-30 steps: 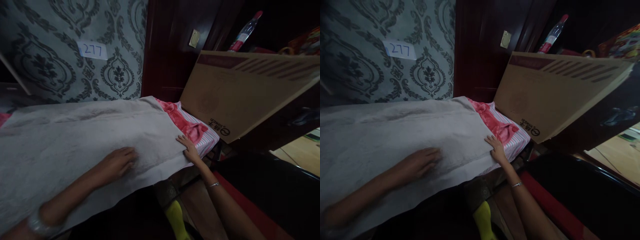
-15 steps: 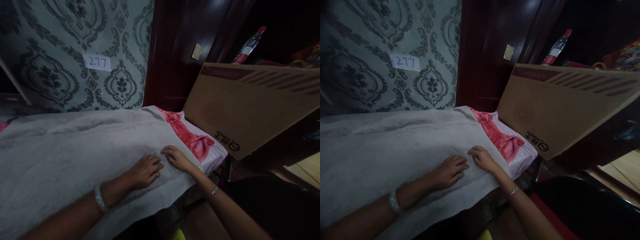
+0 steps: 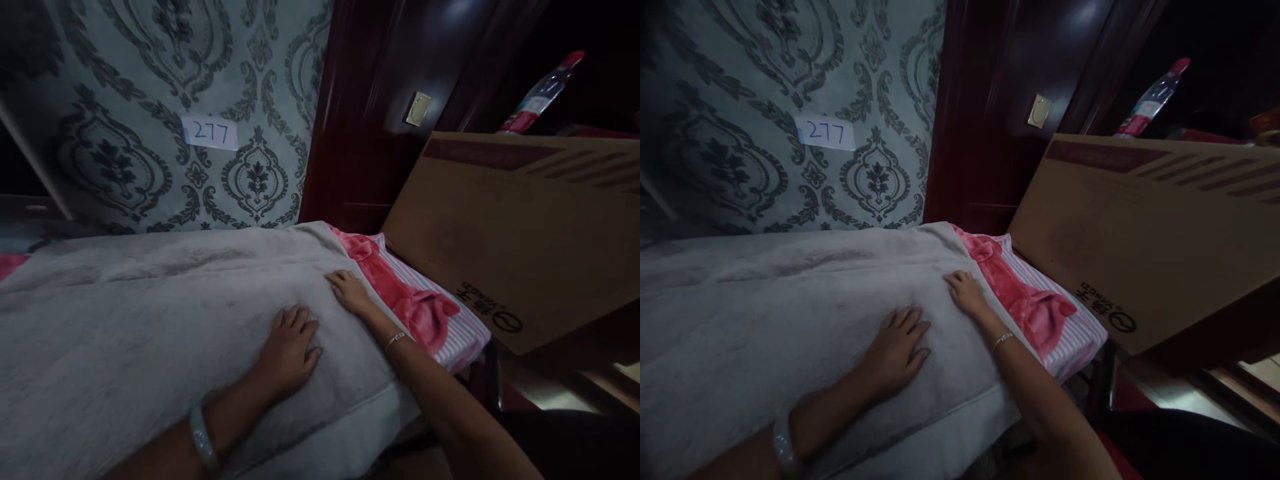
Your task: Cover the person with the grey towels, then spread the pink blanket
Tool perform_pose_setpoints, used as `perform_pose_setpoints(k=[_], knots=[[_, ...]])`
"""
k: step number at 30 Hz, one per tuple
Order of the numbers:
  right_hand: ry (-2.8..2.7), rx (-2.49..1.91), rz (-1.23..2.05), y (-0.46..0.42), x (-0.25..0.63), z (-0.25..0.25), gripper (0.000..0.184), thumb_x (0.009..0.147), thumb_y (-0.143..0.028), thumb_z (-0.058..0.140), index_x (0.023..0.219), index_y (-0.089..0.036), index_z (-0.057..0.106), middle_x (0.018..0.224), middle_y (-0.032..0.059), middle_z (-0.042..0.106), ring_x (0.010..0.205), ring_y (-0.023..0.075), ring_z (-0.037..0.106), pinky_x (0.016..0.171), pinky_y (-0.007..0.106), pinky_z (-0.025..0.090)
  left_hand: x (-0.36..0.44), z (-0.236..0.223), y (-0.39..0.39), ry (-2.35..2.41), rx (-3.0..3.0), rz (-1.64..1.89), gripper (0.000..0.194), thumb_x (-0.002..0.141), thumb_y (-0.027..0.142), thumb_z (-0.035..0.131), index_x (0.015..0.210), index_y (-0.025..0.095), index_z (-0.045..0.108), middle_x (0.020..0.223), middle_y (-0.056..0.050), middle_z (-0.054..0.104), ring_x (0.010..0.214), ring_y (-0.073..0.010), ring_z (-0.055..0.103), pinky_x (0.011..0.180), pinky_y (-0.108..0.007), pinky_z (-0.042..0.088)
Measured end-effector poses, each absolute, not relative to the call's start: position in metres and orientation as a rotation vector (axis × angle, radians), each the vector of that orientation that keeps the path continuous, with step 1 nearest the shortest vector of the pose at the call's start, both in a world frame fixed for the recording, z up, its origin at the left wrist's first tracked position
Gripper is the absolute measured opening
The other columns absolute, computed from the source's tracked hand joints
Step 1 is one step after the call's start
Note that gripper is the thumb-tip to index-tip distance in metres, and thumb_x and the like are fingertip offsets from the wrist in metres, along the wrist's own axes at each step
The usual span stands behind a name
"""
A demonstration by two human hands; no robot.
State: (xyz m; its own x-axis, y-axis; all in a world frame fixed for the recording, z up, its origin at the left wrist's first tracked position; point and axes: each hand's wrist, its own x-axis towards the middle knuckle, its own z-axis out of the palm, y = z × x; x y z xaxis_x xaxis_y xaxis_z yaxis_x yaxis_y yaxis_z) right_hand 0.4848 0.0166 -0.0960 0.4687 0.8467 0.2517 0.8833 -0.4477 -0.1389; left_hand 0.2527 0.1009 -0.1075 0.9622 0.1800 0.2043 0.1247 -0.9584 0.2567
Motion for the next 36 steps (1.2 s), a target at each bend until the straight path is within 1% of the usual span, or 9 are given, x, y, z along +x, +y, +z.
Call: perform_pose_setpoints(k=[2,6,8,12,16,21,25,31,36], knots=[[-1.356,-2.529,-0.279,0.030,0.491,-0.094,0.046,0.095,-0.017,0.049,0.139,-0.023,0.062,0.134,0.0135,0.060,0.122,0.0282,0.051,0.102,0.043,0.044,0.253,-0.107,0.102,0.272,2.863,0.324,0.053,0.095,0.042,0.051,0.143,0.019,0.055,0.160,-0.017,0.041,0.151,-0.0377,0.031,0.123,-0.065,0.022],[-1.775,-2.262,-0.215,0.054,0.483,-0.097,0.046,0.097,-0.022,0.049,0.142,-0.026,0.060,0.141,0.0090,0.057,0.127,0.0236,0.050,0.107,0.039,0.041,0.253,-0.109,0.103,0.293,2.862,0.358,0.054,0.096,0.043,0.050,0.144,0.019,0.055,0.160,-0.018,0.040,0.151,-0.0384,0.031,0.123,-0.066,0.021],[-1.840,-2.283,-0.168,0.061,0.483,-0.100,0.046,0.102,-0.028,0.044,0.147,-0.029,0.054,0.149,0.0071,0.052,0.133,0.0238,0.046,0.109,0.043,0.039,0.253,-0.110,0.103,0.288,2.860,0.345,0.055,0.096,0.043,0.050,0.146,0.019,0.053,0.161,-0.018,0.039,0.152,-0.0382,0.030,0.124,-0.066,0.021],[-1.525,-2.575,-0.159,0.066,0.497,-0.102,0.050,0.105,-0.032,0.035,0.155,-0.027,0.044,0.161,0.0091,0.040,0.146,0.0285,0.036,0.115,0.053,0.032,0.252,-0.110,0.104,0.291,2.839,0.304,0.057,0.097,0.044,0.049,0.148,0.019,0.051,0.163,-0.017,0.036,0.153,-0.0367,0.027,0.125,-0.065,0.019],[-1.397,-2.604,-0.238,0.066,0.504,-0.109,0.052,0.106,-0.032,0.030,0.157,-0.026,0.039,0.164,0.0082,0.036,0.150,0.0276,0.031,0.120,0.055,0.025,0.251,-0.111,0.103,0.322,2.830,0.319,0.057,0.096,0.045,0.051,0.148,0.020,0.051,0.164,-0.017,0.034,0.154,-0.0354,0.026,0.125,-0.066,0.017],[-1.414,-2.573,-0.297,0.065,0.510,-0.124,0.052,0.105,-0.034,0.029,0.155,-0.026,0.042,0.161,0.0081,0.040,0.149,0.0271,0.034,0.118,0.057,0.029,0.257,-0.112,0.117,0.323,2.849,0.343,0.061,0.096,0.052,0.051,0.150,0.025,0.048,0.165,-0.014,0.034,0.154,-0.0375,0.024,0.123,-0.071,0.014],[-1.454,-2.475,-0.381,0.062,0.522,-0.140,0.053,0.103,-0.034,0.028,0.152,-0.027,0.047,0.156,0.0096,0.048,0.145,0.0279,0.042,0.114,0.059,0.036,0.250,-0.099,0.175,0.454,2.887,0.215,0.066,0.097,0.056,0.047,0.156,0.027,0.040,0.166,-0.011,0.031,0.156,-0.0379,0.019,0.123,-0.070,0.012],[-1.452,-2.437,-0.361,0.065,0.540,-0.161,0.061,0.101,-0.046,0.020,0.150,-0.025,0.051,0.154,0.0102,0.050,0.142,0.0306,0.045,0.111,0.062,0.039,0.161,-0.078,0.286,0.965,2.900,0.085,0.062,0.101,0.053,0.035,0.157,0.026,0.038,0.166,-0.009,0.031,0.155,-0.0326,0.024,0.125,-0.061,0.013],[-1.443,-2.461,-0.327,0.065,0.544,-0.166,0.067,0.098,-0.050,0.017,0.151,-0.025,0.050,0.155,0.0094,0.049,0.144,0.0299,0.044,0.114,0.060,0.038,0.065,-0.076,0.335,1.383,2.879,0.191,0.062,0.102,0.051,0.031,0.157,0.023,0.038,0.166,-0.012,0.031,0.155,-0.0350,0.022,0.123,-0.064,0.010]])
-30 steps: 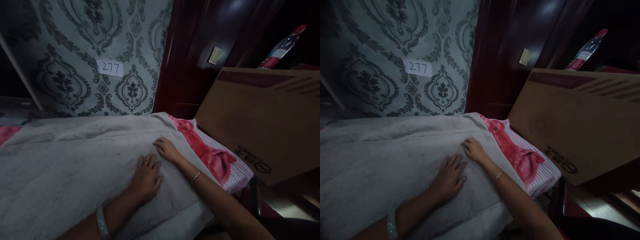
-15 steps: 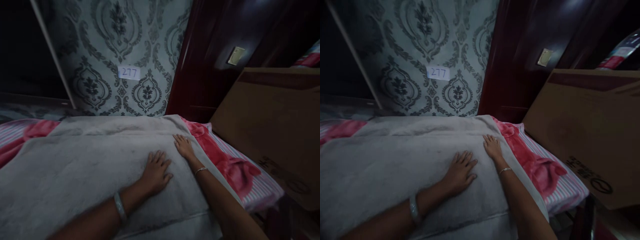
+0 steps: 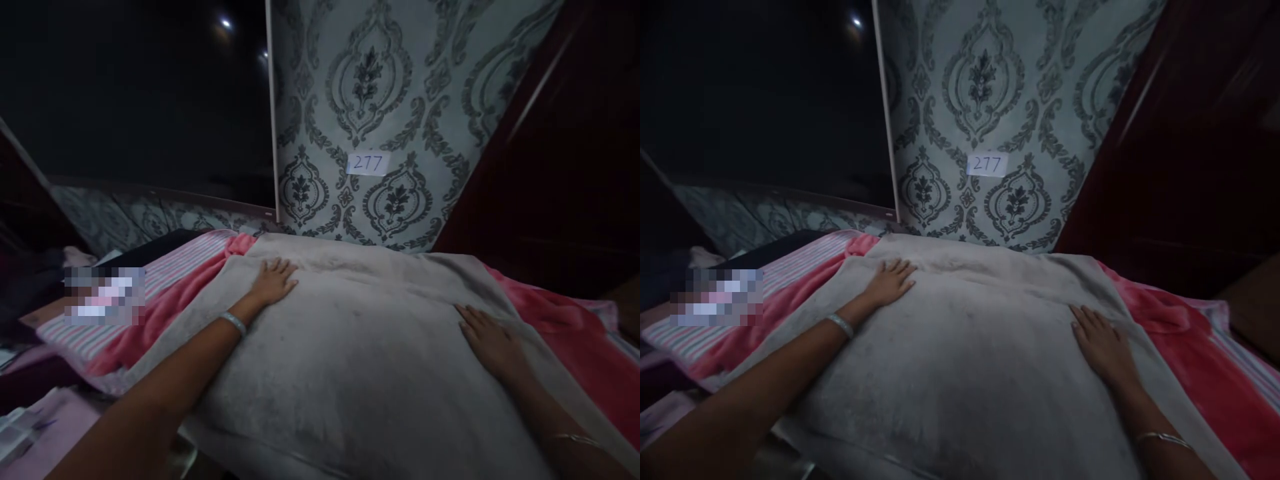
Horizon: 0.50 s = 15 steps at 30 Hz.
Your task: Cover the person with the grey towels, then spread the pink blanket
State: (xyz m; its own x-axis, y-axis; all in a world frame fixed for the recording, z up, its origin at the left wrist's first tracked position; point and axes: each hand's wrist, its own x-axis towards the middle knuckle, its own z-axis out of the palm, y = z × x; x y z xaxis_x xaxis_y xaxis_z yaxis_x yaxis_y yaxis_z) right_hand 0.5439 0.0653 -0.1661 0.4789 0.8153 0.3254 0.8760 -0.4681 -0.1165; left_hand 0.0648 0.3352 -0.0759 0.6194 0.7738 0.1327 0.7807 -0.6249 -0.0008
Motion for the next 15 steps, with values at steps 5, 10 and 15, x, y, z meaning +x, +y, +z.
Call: perform_pose_setpoints(k=[5,10,15], knots=[[-1.454,-2.416,-0.335,0.064,0.553,-0.173,0.067,0.097,-0.053,0.020,0.150,-0.027,0.051,0.152,0.0111,0.052,0.143,0.0325,0.045,0.111,0.063,0.041,0.013,-0.070,0.373,-1.549,-2.683,-0.167,0.060,0.103,0.047,0.029,0.157,0.022,0.038,0.166,-0.013,0.031,0.154,-0.0337,0.024,0.123,-0.062,0.010],[-1.333,-2.563,-0.208,0.075,0.531,-0.144,0.063,0.099,-0.041,0.020,0.150,-0.022,0.050,0.154,0.0138,0.049,0.145,0.0318,0.042,0.113,0.064,0.038,0.008,-0.070,0.390,-1.601,-2.688,-0.089,0.060,0.104,0.047,0.025,0.160,0.026,0.031,0.169,-0.009,0.024,0.156,-0.0288,0.020,0.124,-0.058,0.013],[-1.582,-2.456,-0.183,0.114,0.414,-0.102,0.057,0.102,-0.039,0.027,0.152,-0.019,0.047,0.162,0.0136,0.037,0.152,0.0297,0.028,0.116,0.057,0.035,0.010,-0.074,0.397,-1.571,-2.647,-0.104,0.060,0.104,0.045,0.021,0.160,0.025,0.030,0.169,-0.006,0.025,0.156,-0.0273,0.020,0.123,-0.059,0.017]])
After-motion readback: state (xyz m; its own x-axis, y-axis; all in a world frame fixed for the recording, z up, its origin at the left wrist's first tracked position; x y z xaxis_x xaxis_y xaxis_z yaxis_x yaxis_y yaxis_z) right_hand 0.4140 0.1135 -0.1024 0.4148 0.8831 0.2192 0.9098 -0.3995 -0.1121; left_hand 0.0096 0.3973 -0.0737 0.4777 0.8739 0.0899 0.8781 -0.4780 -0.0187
